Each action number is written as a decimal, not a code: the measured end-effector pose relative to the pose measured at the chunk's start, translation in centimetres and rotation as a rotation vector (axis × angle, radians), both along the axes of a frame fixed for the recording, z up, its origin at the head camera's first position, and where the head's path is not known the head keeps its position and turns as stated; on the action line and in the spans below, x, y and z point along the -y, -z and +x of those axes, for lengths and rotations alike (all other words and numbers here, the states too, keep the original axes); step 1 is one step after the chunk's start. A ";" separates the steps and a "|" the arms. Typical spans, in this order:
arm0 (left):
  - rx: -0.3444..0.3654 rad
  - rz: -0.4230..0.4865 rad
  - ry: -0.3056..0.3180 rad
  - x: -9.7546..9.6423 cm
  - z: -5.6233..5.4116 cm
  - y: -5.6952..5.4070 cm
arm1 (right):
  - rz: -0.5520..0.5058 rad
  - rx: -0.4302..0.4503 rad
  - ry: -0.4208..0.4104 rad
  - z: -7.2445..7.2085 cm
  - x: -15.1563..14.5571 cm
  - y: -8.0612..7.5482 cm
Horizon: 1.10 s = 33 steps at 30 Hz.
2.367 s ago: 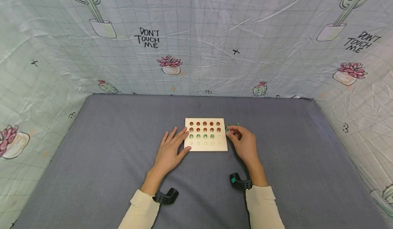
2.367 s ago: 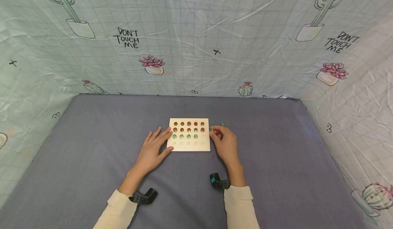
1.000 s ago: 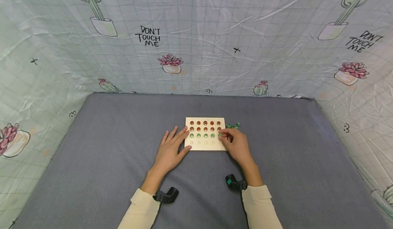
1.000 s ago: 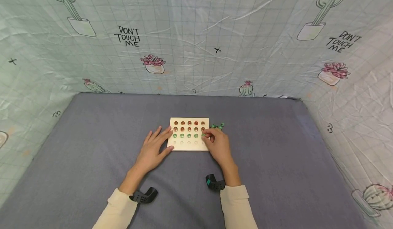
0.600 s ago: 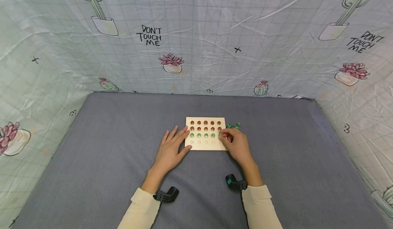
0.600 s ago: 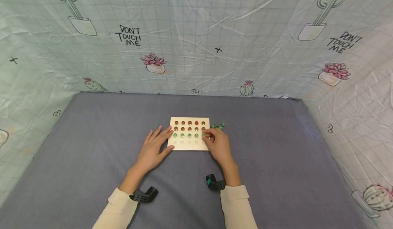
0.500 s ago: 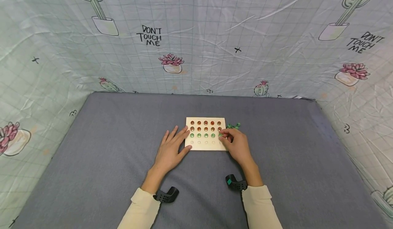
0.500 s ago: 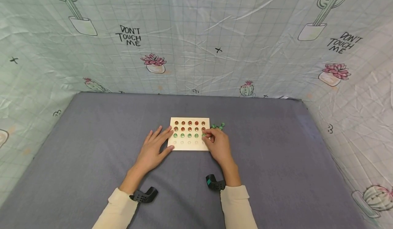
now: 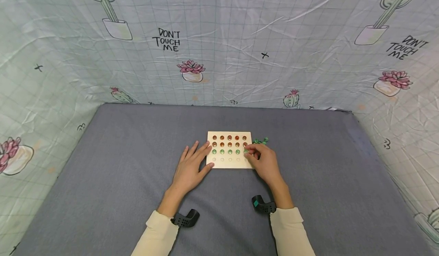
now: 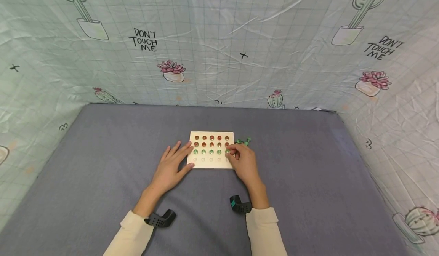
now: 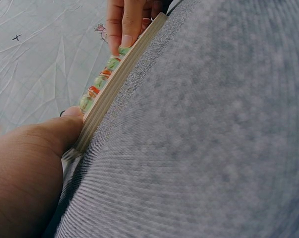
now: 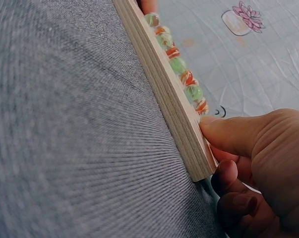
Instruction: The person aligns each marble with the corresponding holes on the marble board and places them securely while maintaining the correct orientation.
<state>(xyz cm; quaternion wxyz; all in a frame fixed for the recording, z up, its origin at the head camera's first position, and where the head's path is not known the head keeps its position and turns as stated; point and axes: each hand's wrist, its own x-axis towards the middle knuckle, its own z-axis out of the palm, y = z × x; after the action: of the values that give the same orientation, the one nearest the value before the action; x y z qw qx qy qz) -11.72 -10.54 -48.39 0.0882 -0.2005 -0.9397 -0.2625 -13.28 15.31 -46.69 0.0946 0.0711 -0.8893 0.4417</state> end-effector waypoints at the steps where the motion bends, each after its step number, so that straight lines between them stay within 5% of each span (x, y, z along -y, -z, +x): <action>1: -0.003 -0.001 -0.001 0.0 0.0 0.0 | 0.000 0.000 0.000 0.0 0.0 0.0; 33: -0.032 0.003 0.001 -0.1 0.1 0.3 | -0.012 -0.044 0.088 -0.3 -1.8 -0.4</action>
<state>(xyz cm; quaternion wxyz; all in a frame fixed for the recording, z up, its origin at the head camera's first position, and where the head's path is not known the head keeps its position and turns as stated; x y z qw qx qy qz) -11.60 -10.48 -48.65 0.1035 -0.2049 -0.9377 -0.2607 -13.55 17.09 -46.31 0.1339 0.0411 -0.8867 0.4406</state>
